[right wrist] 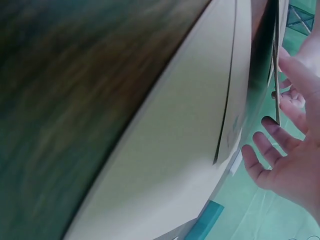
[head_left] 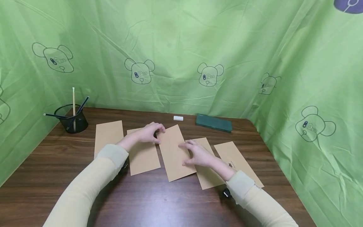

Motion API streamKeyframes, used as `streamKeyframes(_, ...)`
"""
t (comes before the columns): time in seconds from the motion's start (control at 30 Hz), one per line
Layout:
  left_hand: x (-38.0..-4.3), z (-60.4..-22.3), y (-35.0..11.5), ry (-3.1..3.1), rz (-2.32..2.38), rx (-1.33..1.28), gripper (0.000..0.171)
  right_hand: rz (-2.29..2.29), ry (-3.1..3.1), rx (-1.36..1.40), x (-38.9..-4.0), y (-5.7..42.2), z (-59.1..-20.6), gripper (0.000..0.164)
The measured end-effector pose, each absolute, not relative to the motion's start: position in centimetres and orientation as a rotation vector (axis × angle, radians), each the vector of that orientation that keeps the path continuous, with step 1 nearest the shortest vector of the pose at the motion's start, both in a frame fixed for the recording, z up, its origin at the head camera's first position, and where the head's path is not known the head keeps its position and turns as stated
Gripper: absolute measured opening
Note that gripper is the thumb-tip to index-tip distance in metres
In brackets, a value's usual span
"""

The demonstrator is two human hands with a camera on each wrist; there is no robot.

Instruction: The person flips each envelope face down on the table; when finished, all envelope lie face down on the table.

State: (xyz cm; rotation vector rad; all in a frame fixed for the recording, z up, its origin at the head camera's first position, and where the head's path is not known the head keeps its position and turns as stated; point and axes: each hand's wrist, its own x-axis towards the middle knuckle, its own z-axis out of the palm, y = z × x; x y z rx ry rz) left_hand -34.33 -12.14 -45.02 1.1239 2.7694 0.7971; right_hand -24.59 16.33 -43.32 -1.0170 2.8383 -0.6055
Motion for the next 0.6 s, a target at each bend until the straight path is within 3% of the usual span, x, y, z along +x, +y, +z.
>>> streamKeyframes(0.6, -34.45, -45.51, -12.28, 2.733, 0.715, 1.167, 0.045, -0.325, 2.823, -0.998, -25.14, 16.55, -43.93, 0.073)
